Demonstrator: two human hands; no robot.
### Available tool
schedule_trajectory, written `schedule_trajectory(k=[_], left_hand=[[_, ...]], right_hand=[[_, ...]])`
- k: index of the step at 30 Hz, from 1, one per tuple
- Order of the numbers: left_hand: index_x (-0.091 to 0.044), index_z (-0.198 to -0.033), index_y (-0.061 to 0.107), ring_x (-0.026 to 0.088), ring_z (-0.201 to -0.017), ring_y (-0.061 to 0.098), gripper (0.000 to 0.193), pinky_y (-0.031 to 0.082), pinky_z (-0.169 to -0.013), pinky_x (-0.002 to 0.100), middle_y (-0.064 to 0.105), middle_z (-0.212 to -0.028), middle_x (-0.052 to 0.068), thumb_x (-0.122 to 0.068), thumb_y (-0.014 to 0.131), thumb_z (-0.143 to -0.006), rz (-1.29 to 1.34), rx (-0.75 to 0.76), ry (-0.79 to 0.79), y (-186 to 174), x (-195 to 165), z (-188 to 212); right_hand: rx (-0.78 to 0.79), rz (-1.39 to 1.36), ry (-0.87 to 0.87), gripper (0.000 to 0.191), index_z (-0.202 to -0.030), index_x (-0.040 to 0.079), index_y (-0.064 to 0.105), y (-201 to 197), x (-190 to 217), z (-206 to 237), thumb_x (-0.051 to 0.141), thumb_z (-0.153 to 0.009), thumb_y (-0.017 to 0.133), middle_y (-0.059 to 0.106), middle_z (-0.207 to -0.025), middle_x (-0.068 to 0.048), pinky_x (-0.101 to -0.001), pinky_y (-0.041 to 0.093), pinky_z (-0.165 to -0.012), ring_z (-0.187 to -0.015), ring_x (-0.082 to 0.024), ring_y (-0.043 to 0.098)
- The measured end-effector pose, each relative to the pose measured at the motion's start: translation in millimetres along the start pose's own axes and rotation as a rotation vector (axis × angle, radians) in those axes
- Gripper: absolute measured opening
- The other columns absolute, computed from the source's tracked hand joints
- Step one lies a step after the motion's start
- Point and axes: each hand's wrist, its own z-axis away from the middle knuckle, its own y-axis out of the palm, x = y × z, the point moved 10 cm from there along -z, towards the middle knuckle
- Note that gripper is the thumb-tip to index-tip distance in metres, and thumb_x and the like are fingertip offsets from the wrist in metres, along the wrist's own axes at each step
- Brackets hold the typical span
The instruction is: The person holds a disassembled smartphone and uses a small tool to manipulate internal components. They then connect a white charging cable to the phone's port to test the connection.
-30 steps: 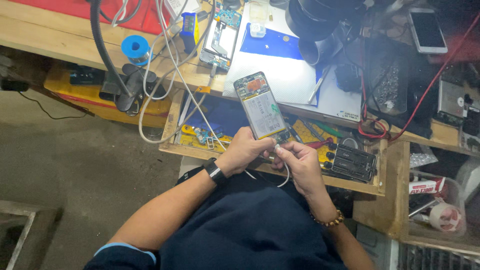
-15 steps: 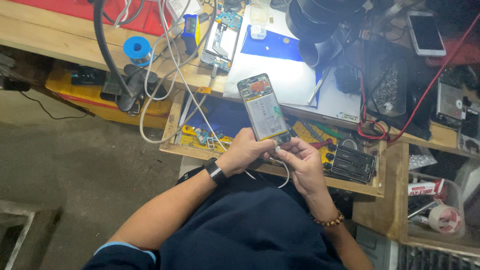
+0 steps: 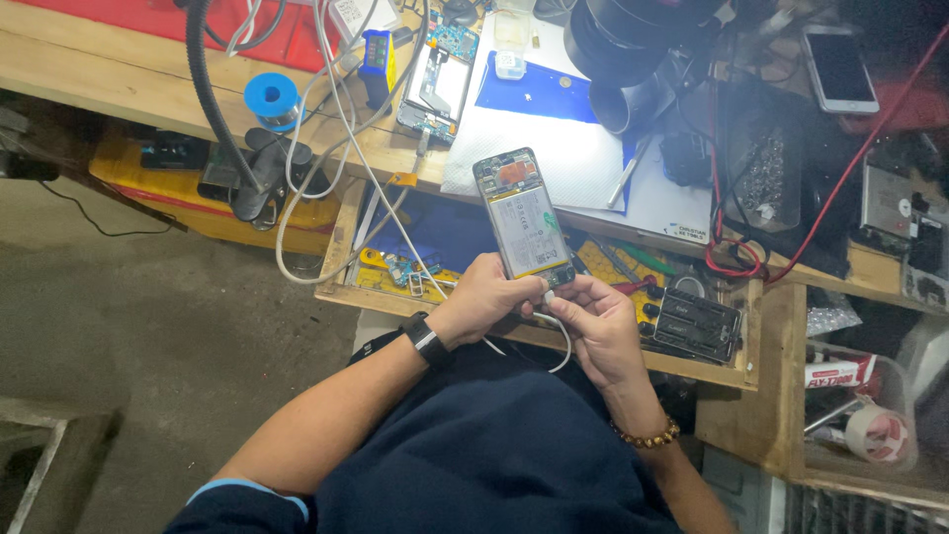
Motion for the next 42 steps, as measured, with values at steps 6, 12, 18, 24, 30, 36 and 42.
schedule_trajectory(k=[6,12,18,24,30,36,42], left_hand=[[0.01,-0.107,0.07,0.009,-0.065,0.061,0.023,0.052,-0.059,0.023,0.072,-0.086,0.008,-0.005,0.069,-0.089,-0.027,-0.01,0.003,-1.2,0.4,-1.5],[0.009,-0.11,0.07,0.009,-0.065,0.062,0.024,0.053,-0.059,0.023,0.072,-0.087,0.008,-0.005,0.069,-0.09,-0.003,-0.013,-0.007,-2.8,3.5,-2.4],[0.007,-0.11,0.07,0.009,-0.065,0.062,0.024,0.054,-0.059,0.024,0.073,-0.088,0.008,-0.005,0.068,-0.089,0.004,-0.005,-0.019,-2.9,5.7,-2.5],[0.009,-0.109,0.07,0.01,-0.065,0.062,0.024,0.053,-0.059,0.024,0.072,-0.087,0.009,-0.005,0.069,-0.09,0.01,-0.004,-0.016,-4.4,7.5,-3.8],[0.009,-0.11,0.069,0.01,-0.065,0.063,0.025,0.053,-0.059,0.024,0.072,-0.087,0.008,-0.005,0.069,-0.089,0.007,-0.01,-0.034,-4.7,8.0,-3.4],[0.008,-0.108,0.07,0.009,-0.066,0.063,0.023,0.053,-0.059,0.024,0.071,-0.085,0.007,-0.007,0.068,-0.09,-0.014,-0.009,0.005,-2.6,1.9,-0.9],[0.005,-0.099,0.073,0.009,-0.064,0.065,0.018,0.053,-0.059,0.024,0.072,-0.078,0.005,-0.009,0.07,-0.089,-0.138,-0.108,0.079,-10.2,-2.7,3.4]], right_hand=[[-0.007,0.008,0.005,0.019,-0.112,-0.009,0.065,3.6,3.9,0.3,-0.008,-0.093,0.066,0.074,-0.102,-0.018,-0.0366,0.061,-0.09,-0.092,-0.023,0.074],[-0.003,0.013,0.015,0.019,-0.112,-0.009,0.066,5.1,3.7,1.2,-0.007,-0.093,0.067,0.074,-0.1,-0.017,-0.0362,0.061,-0.089,-0.091,-0.024,0.075],[-0.002,0.015,0.006,0.02,-0.113,-0.008,0.066,1.6,2.6,1.8,-0.007,-0.093,0.068,0.074,-0.101,-0.018,-0.0358,0.061,-0.089,-0.091,-0.024,0.075],[0.003,-0.01,-0.009,0.02,-0.113,-0.009,0.066,2.4,0.9,1.1,-0.007,-0.093,0.067,0.074,-0.102,-0.018,-0.0359,0.06,-0.091,-0.092,-0.023,0.074],[0.023,-0.005,-0.03,0.02,-0.113,-0.01,0.066,3.4,3.3,0.9,-0.008,-0.093,0.066,0.074,-0.101,-0.02,-0.038,0.061,-0.091,-0.093,-0.025,0.074],[-0.02,0.017,-0.03,0.021,-0.113,-0.01,0.065,5.2,6.1,2.0,-0.008,-0.093,0.065,0.074,-0.102,-0.02,-0.0381,0.061,-0.09,-0.092,-0.025,0.074],[-0.193,0.386,-0.178,0.024,-0.111,-0.006,0.062,9.4,16.0,9.3,-0.001,-0.091,0.074,0.073,-0.099,-0.015,-0.0291,0.059,-0.078,-0.086,-0.019,0.072]])
